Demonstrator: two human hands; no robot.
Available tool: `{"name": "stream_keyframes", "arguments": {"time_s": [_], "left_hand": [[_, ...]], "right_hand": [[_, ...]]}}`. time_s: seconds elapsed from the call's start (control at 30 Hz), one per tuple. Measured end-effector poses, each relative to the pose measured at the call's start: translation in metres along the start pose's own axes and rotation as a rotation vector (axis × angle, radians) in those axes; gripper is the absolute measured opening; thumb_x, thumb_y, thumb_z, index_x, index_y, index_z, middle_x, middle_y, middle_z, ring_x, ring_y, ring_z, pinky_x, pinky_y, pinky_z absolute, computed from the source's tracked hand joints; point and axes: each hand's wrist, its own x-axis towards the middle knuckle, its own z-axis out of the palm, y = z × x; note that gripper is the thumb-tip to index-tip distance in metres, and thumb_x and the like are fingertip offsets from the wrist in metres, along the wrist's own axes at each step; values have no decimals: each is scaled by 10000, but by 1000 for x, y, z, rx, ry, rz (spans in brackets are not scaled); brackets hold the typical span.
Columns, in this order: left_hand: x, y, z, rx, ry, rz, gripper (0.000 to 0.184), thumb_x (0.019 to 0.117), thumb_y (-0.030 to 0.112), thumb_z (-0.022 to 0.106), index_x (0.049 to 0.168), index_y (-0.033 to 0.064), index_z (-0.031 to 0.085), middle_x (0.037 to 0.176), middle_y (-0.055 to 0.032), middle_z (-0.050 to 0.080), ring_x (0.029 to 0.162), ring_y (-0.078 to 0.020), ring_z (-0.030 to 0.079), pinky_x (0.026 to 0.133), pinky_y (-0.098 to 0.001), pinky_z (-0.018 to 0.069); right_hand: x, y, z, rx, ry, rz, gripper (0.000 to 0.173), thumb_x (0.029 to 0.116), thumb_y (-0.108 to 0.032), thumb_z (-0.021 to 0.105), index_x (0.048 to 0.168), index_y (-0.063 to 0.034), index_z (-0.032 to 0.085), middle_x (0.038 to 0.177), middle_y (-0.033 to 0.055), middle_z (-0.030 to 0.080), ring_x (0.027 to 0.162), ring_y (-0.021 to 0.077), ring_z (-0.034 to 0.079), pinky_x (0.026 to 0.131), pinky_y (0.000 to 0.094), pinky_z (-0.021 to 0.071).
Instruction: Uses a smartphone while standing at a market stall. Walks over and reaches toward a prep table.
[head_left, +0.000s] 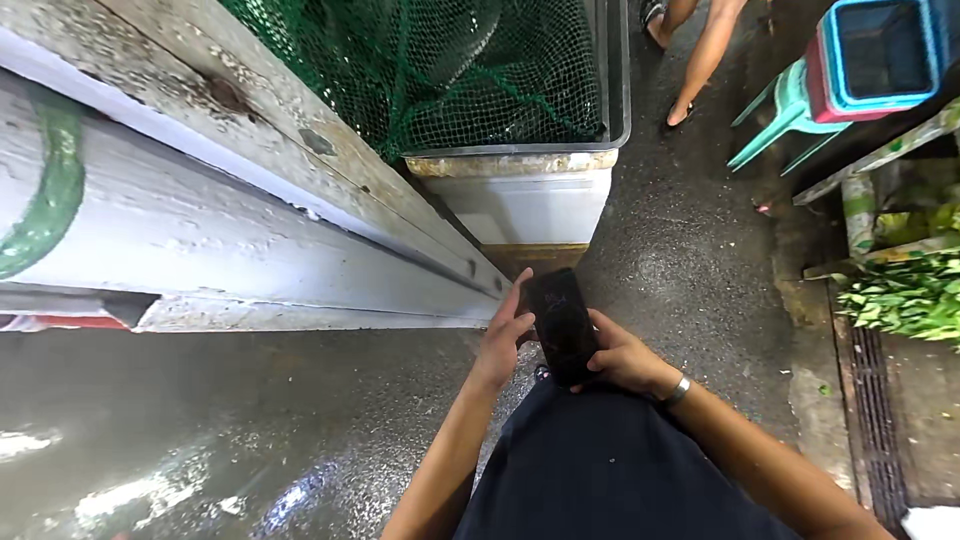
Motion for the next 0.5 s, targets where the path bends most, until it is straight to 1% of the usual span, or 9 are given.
{"name": "stream_keyframes", "arguments": {"time_s": [0.03, 0.07, 0.1, 0.13, 0.2, 0.3, 0.37, 0.43, 0.5], "left_hand": [[1, 0, 0, 13, -5, 5, 629, 1014, 227, 414, 1624, 315, 289, 1493, -54, 540, 1156, -230, 645, 905, -441, 583], [1, 0, 0, 22, -9, 11, 626, 1017, 225, 410, 1625, 313, 289, 1499, -55, 536, 1157, -233, 644, 904, -445, 583], [2, -1, -1, 29, -15, 14, 625, 1018, 227, 406, 1626, 315, 286, 1505, -53, 531, 1160, -231, 643, 901, -442, 583], [2, -1, -1, 31, -21, 14, 627, 1018, 232, 407, 1627, 318, 282, 1512, -49, 524, 1164, -230, 641, 898, -441, 584], [3, -1, -1, 30, -25, 15, 631, 1016, 243, 411, 1629, 318, 277, 1510, -51, 524, 1160, -230, 642, 887, -439, 587], [3, 0, -2, 25, -25, 12, 627, 1020, 232, 402, 1628, 320, 279, 1505, -57, 529, 1162, -233, 643, 884, -441, 589], [4, 0, -3, 21, -28, 10, 626, 1021, 228, 399, 1628, 324, 279, 1510, -57, 526, 1165, -238, 643, 879, -439, 590], [3, 0, -4, 23, -35, 8, 625, 1025, 221, 392, 1630, 326, 274, 1517, -58, 521, 1170, -243, 644, 873, -440, 594], [3, 1, -4, 21, -38, 1, 627, 1024, 213, 389, 1631, 326, 275, 1516, -55, 521, 1169, -241, 644, 868, -436, 594]], "right_hand": [[1, 0, 2, 22, 51, 22, 624, 959, 23, 437, 1542, -170, 325, 1320, 223, 632, 1081, 440, 690, 779, 647, 617], [2, 0, 3, 33, 96, 46, 494, 1049, -102, 404, 1535, -183, 366, 1302, 221, 644, 1071, 437, 694, 776, 641, 617], [2, 0, 3, 36, 120, 61, 433, 1099, -225, 374, 1531, -194, 390, 1295, 219, 649, 1069, 435, 696, 777, 634, 618], [3, 0, 2, 39, 126, 62, 428, 1110, -292, 361, 1524, -194, 407, 1292, 222, 651, 1067, 436, 696, 774, 629, 619], [3, 0, 1, 44, 118, 48, 424, 1094, -277, 404, 1507, -182, 424, 1281, 231, 652, 1054, 440, 698, 766, 624, 622], [4, 2, 1, 42, 102, 26, 471, 1025, -134, 491, 1491, -167, 425, 1281, 230, 650, 1044, 439, 702, 757, 627, 623], [5, 2, 1, 40, 103, 16, 491, 1002, -82, 502, 1481, -157, 424, 1274, 231, 651, 1034, 435, 706, 739, 620, 626], [6, 2, 2, 34, 141, 30, 457, 1011, -98, 474, 1464, -148, 444, 1241, 230, 666, 1000, 422, 717, 709, 602, 632], [7, 0, 5, 20, 196, 53, 395, 1054, -183, 443, 1446, -149, 474, 1204, 218, 685, 974, 406, 726, 683, 582, 636]]}}
